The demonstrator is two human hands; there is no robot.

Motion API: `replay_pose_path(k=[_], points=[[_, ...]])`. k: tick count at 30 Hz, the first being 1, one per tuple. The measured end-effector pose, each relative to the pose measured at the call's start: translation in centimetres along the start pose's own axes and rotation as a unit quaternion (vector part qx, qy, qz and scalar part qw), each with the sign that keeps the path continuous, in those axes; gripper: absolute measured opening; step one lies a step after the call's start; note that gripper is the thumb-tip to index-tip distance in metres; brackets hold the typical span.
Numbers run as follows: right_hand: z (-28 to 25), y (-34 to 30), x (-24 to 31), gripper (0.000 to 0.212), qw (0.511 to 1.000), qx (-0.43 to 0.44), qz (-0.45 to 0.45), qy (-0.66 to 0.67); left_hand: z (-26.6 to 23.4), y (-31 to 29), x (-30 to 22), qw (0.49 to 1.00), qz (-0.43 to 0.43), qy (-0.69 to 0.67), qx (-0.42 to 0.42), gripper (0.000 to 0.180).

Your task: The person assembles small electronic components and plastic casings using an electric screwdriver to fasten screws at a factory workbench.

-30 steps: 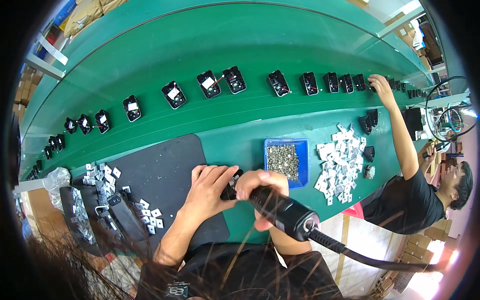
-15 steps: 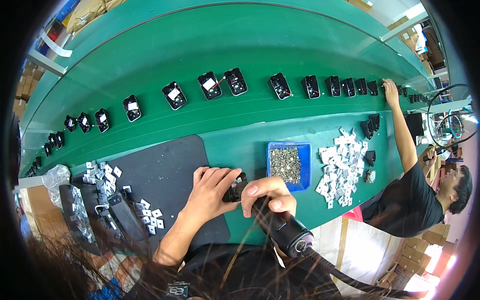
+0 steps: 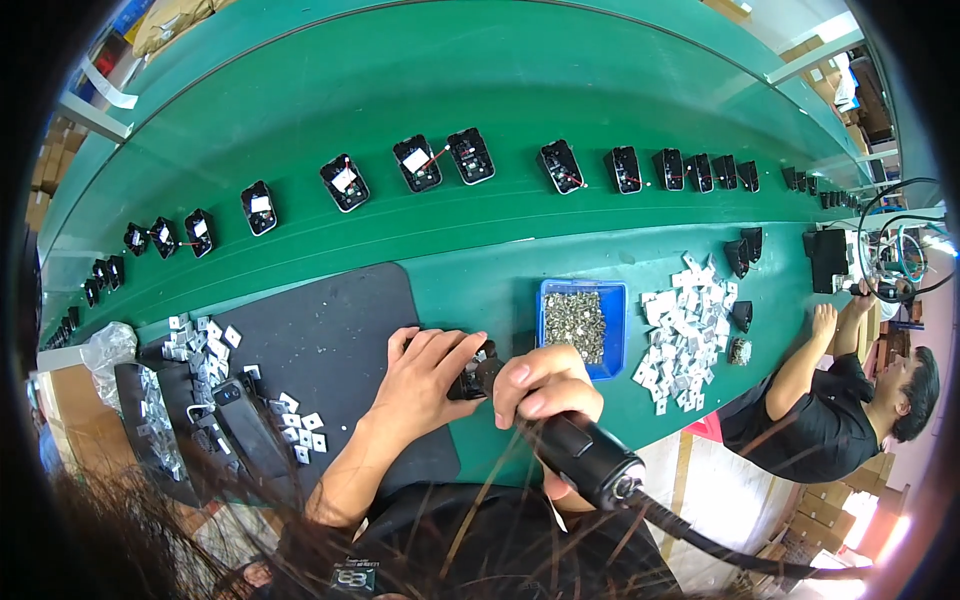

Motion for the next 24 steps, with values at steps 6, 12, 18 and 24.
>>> replay_pose_path(k=[6, 12, 18, 24], points=[[-0.3, -0.1, 0.2, 0.062, 0.993, 0.109, -0.028, 0.034, 0.3, 0.3, -0.4, 1.000, 0.007, -0.006, -0.002, 0.076], [-0.6, 0.2, 0.3, 0.059, 1.000, 0.000, 0.009, 0.010, 0.5, 0.4, -0.5, 1.000, 0.000, -0.003, -0.009, 0.076], [-1.4, -0.2, 0.6, 0.074, 1.000, -0.012, -0.010, -0.002, 0.6, 0.7, -0.7, 1.000, -0.006, -0.011, -0.008, 0.075], [-2.0, -0.4, 0.9, 0.072, 1.000, -0.024, -0.016, 0.000, 0.7, 1.0, -1.0, 1.000, -0.004, -0.010, -0.009, 0.075]])
Point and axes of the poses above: each hand's wrist, its own y-axis towards the middle knuckle, its own z-axis out of the palm, x = y × z, the point moved 10 cm from there along y, towards the middle knuckle, and after that the axes turned 6 degrees about -y, right-handed, at the moved point
